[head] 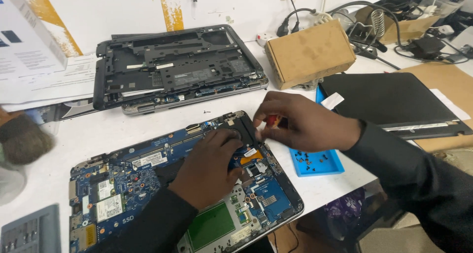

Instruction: The person is disassembling a laptop, specifically prying up internal components and disconnecting ribbon cables from the motherboard using a small screwdriver.

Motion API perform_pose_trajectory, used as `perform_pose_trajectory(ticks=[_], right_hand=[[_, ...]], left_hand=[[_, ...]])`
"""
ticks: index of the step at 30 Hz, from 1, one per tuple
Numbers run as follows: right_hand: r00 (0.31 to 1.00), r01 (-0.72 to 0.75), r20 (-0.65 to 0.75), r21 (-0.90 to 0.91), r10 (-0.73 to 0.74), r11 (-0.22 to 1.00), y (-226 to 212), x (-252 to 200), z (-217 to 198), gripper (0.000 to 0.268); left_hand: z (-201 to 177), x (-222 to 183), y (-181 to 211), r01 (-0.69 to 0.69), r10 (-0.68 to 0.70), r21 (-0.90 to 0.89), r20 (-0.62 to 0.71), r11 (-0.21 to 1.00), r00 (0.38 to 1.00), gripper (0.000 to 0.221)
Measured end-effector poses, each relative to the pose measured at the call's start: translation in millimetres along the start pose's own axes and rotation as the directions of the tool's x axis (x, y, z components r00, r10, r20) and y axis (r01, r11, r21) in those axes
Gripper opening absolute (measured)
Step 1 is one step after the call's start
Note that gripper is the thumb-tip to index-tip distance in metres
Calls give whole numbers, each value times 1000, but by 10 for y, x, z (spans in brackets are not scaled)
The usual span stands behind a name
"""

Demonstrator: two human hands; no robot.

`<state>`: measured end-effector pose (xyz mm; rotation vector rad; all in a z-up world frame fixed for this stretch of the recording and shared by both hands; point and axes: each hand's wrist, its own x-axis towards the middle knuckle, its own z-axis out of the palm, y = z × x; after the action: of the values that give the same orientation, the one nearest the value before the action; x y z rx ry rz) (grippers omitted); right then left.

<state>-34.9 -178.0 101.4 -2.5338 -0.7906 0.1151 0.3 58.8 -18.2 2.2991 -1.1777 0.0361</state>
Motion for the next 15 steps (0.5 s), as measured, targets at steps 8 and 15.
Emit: perform_pose_trajectory(ticks=[8,15], right_hand=[[991,71,-111,-66,-78,995,-26,-25,37,25],[993,61,-108,46,-56,997,30,-39,66,52]], left_hand=[[-2,3,-1,-31,30,-1,-32,1000,999,58],[18,1,-22,-59,59,1,-47,998,997,56]])
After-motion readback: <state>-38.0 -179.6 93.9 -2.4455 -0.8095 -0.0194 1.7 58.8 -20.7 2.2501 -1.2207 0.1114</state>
